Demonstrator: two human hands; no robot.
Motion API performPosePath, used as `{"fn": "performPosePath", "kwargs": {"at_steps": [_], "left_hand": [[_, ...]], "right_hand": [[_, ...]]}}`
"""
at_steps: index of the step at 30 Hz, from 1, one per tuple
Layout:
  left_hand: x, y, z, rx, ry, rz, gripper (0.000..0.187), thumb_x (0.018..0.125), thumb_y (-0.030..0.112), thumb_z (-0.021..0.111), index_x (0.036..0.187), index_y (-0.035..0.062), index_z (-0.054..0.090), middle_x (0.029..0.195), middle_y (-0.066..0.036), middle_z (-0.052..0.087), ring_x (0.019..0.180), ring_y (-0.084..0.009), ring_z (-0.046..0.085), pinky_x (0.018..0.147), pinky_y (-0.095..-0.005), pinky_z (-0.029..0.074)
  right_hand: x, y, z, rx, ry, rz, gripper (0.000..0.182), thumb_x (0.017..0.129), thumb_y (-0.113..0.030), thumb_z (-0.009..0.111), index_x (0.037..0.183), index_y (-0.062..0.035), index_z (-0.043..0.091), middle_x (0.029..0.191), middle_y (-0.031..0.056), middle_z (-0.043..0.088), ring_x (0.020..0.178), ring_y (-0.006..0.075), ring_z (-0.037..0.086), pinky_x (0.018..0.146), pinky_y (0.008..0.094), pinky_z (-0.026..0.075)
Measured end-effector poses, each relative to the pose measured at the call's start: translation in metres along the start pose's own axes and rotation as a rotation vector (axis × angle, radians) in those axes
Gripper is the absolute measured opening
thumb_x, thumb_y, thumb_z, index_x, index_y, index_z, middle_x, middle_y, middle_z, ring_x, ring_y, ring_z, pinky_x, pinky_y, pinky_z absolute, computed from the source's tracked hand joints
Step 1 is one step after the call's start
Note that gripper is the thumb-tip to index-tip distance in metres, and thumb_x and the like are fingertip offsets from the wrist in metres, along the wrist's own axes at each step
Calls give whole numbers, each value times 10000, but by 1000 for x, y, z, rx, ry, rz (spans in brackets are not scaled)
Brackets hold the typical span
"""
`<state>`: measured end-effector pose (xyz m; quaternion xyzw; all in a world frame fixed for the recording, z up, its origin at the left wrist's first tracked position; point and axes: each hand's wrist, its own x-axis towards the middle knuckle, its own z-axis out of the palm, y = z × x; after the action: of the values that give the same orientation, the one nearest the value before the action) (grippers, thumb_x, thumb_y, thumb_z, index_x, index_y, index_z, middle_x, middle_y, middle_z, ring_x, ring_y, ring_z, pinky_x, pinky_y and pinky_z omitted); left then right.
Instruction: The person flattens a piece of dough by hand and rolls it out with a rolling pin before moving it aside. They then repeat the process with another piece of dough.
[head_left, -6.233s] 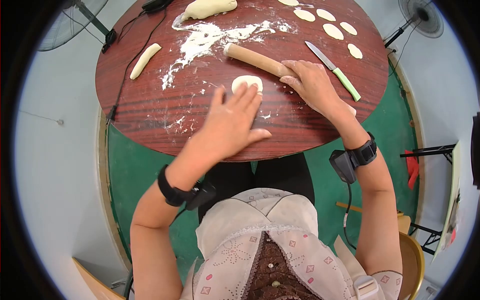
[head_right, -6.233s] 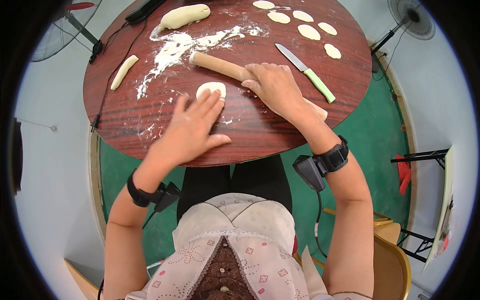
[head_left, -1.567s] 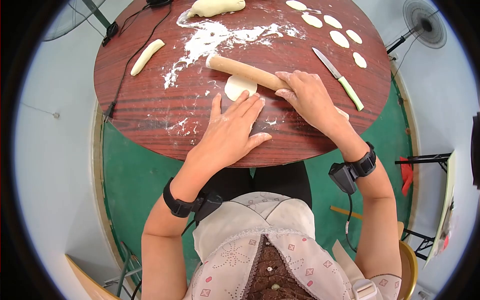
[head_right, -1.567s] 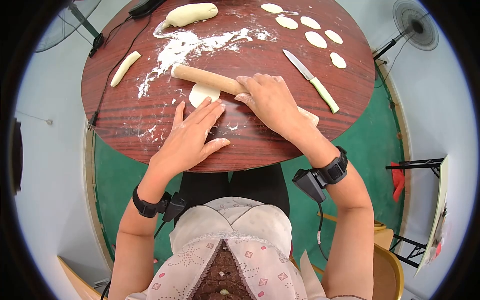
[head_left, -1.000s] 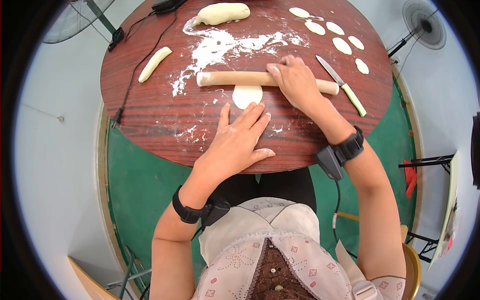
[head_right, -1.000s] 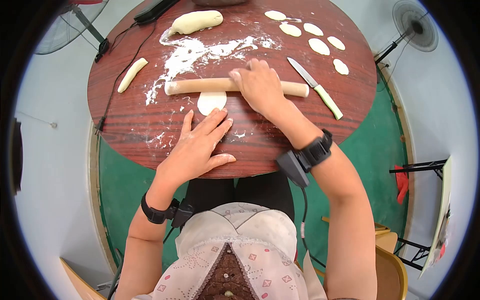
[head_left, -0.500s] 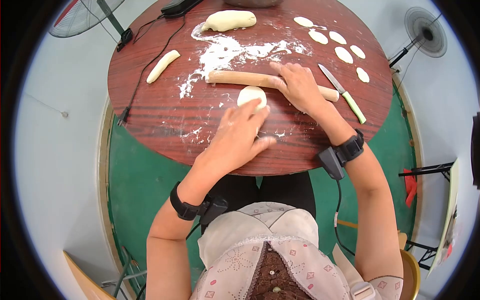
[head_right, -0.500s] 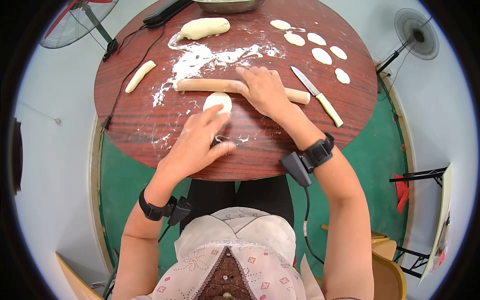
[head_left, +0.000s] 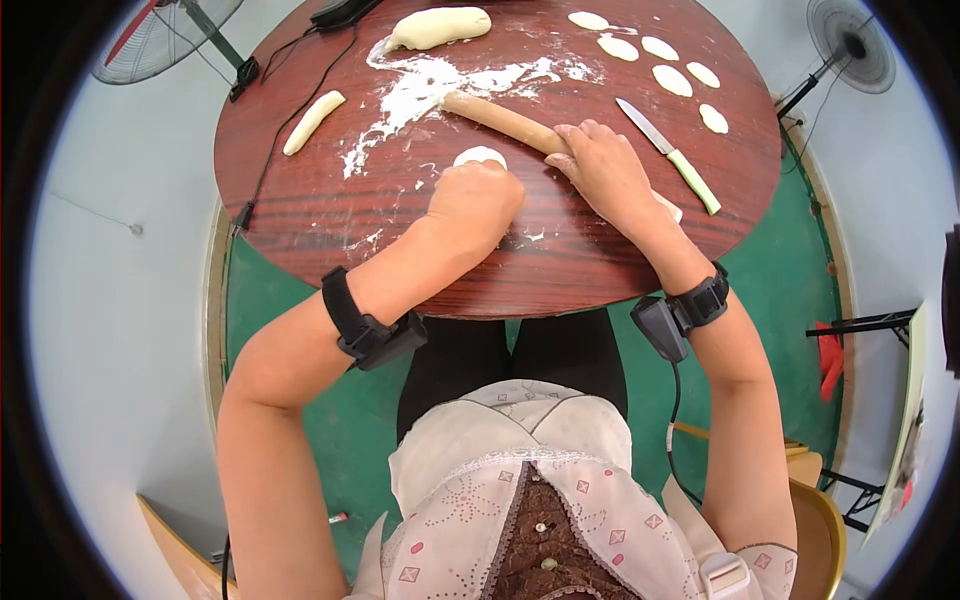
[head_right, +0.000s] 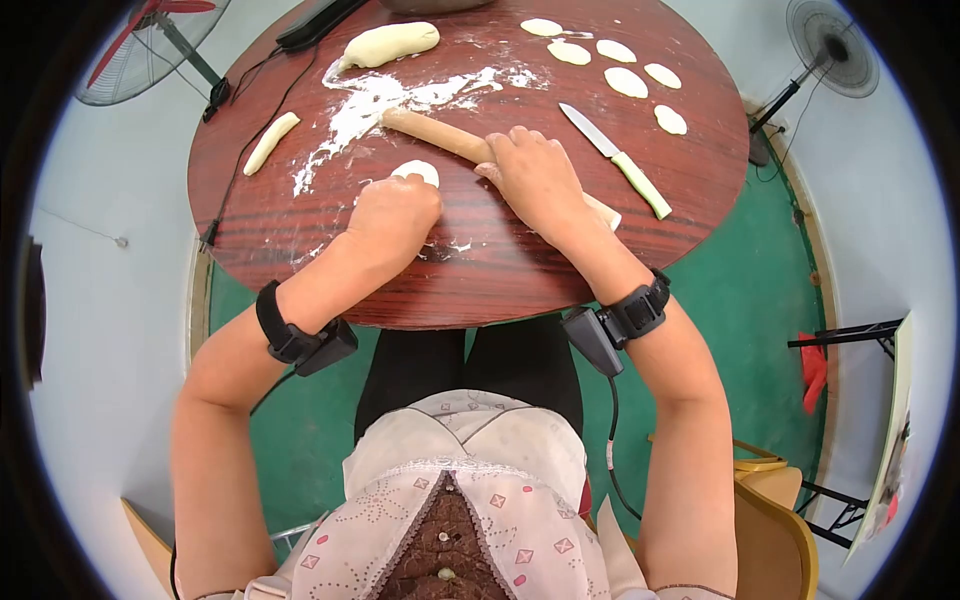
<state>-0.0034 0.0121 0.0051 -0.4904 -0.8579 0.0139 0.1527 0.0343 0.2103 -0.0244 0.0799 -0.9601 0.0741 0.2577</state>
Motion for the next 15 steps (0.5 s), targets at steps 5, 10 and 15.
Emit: {"fn": "performPosePath", "kwargs": {"at_steps": [5,10,15], "left_hand": [[8,-27,-16,-340,-133,-388,165,784,82,590,762,-62,667,844,-173,704,715,-299,683,710,-380,551],[-11,-82,-2,-1713,-26,-780,179,869,132,620,968,-12,659,884,-92,692,818,-186,680,769,-338,558],[-13,-117,3,-1661,-121,-659,199,924,123,567,1070,-5,615,1035,-114,683,964,-195,674,865,-334,550]], "right_hand": [[-5,7,-1,16,48,-25,269,881,-294,623,976,-52,554,878,121,571,822,307,589,717,429,482],[-8,10,-3,11,43,-7,277,880,-295,623,987,-49,554,877,119,565,824,300,585,709,419,488],[-6,5,-10,-44,-80,54,378,871,-289,640,1160,-56,567,954,129,588,911,306,591,788,412,491]]}}
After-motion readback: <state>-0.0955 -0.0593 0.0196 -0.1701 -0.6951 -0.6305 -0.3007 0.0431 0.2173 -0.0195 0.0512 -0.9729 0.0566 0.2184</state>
